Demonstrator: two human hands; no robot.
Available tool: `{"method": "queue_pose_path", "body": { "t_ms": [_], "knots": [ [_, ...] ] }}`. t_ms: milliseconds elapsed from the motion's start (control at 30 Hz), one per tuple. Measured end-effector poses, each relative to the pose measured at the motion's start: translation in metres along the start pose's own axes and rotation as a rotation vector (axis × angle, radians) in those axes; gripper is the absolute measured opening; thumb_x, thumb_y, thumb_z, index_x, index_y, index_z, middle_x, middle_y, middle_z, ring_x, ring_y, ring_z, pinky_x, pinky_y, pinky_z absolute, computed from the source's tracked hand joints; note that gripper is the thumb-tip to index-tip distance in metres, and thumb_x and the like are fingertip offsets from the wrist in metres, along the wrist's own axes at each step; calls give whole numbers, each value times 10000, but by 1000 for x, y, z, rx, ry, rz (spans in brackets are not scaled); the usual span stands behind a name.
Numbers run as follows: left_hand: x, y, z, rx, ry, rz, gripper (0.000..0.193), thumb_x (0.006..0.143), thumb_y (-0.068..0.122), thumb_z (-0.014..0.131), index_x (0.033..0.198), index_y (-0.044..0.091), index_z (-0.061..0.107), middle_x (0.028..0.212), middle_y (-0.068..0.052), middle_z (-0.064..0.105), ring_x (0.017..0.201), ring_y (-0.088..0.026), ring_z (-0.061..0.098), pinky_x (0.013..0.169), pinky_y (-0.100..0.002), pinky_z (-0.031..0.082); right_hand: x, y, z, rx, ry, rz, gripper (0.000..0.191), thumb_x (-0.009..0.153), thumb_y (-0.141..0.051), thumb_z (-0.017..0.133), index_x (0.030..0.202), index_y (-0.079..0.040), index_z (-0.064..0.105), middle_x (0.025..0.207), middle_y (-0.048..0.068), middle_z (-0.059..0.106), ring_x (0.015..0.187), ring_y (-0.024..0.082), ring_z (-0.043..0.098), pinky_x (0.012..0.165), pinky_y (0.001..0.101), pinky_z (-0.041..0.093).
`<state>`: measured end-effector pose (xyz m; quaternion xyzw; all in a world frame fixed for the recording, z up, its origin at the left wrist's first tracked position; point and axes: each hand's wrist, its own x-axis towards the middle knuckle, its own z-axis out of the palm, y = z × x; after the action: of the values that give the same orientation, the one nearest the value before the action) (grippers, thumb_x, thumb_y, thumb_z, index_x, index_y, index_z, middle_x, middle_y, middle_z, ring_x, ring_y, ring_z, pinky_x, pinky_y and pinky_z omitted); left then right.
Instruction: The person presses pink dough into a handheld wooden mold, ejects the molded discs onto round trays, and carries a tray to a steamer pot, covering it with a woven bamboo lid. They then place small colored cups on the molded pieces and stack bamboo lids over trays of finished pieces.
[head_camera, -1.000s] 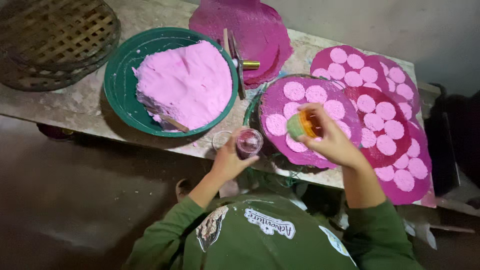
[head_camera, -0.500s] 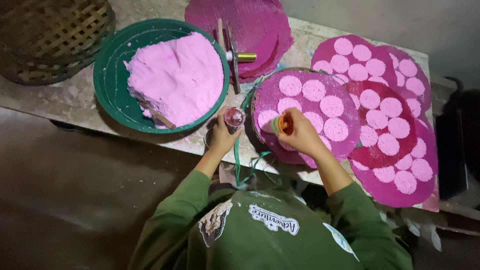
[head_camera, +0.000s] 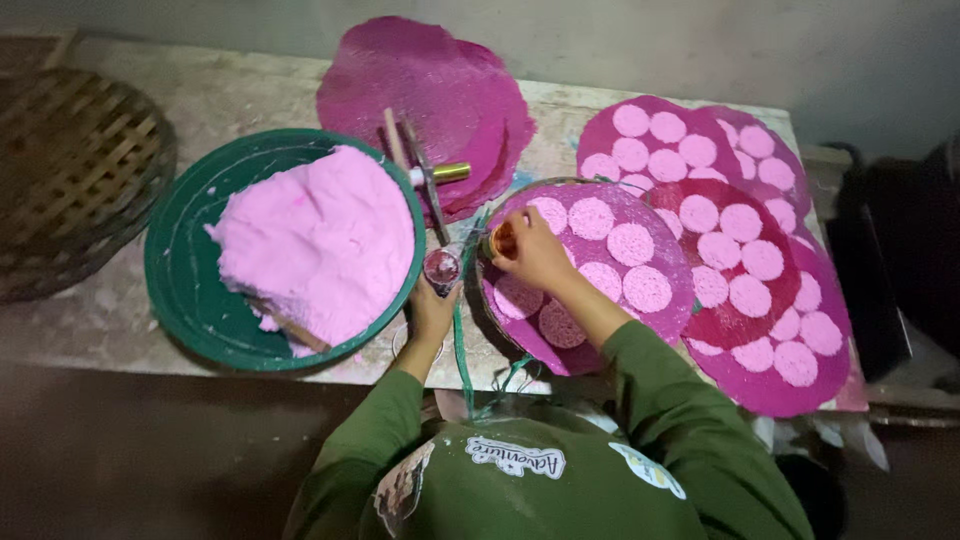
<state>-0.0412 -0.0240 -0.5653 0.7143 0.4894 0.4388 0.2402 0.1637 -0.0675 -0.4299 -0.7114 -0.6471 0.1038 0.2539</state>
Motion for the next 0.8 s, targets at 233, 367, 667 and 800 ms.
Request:
{"method": "queue_pose_path", "body": {
  "t_ms": [233, 367, 667, 800],
  "knots": [
    [-7, -3, 1, 35, -27, -1, 1007, 694, 273, 931, 1449, -113, 388, 1411, -396, 489, 1322, -537, 454, 1134, -514, 342, 21, 82, -83, -119, 186, 478, 616, 855, -376, 827, 1293, -31, 565, 1209, 198, 545, 1023, 313, 637, 898, 416, 568],
    [-9, -11, 4, -8, -33, -4, 966, 727, 255, 912, 1454, -122, 399, 1436, -394, 484, 1361, -525, 448, 1180, -500, 321, 13, 120, -96, -392, 207, 502, 685, 738, -347, 899, 1286, -81, 586, 1242, 184, 575, 1155, 387, 563, 911, 498, 533],
    [-6, -20, 11, 2, -22, 92, 1014, 745, 264, 917, 1476, -153, 351, 1455, -426, 442, 1381, -544, 414, 1186, -508, 303, 1, 120, -102, -220, 248, 646, 825, 680, -421, 950, 1298, -65, 536, 1327, 207, 497, 1190, 382, 528, 958, 486, 517],
    [-7, -23, 9, -20, -118, -10, 1062, 653, 326, 942, 1438, -117, 381, 1419, -387, 485, 1341, -509, 457, 1148, -492, 326, -51, 108, -107, -40, 284, 444, 755, 770, -321, 906, 1362, -59, 518, 1297, 194, 545, 1216, 374, 537, 1015, 477, 483]
  ]
}}
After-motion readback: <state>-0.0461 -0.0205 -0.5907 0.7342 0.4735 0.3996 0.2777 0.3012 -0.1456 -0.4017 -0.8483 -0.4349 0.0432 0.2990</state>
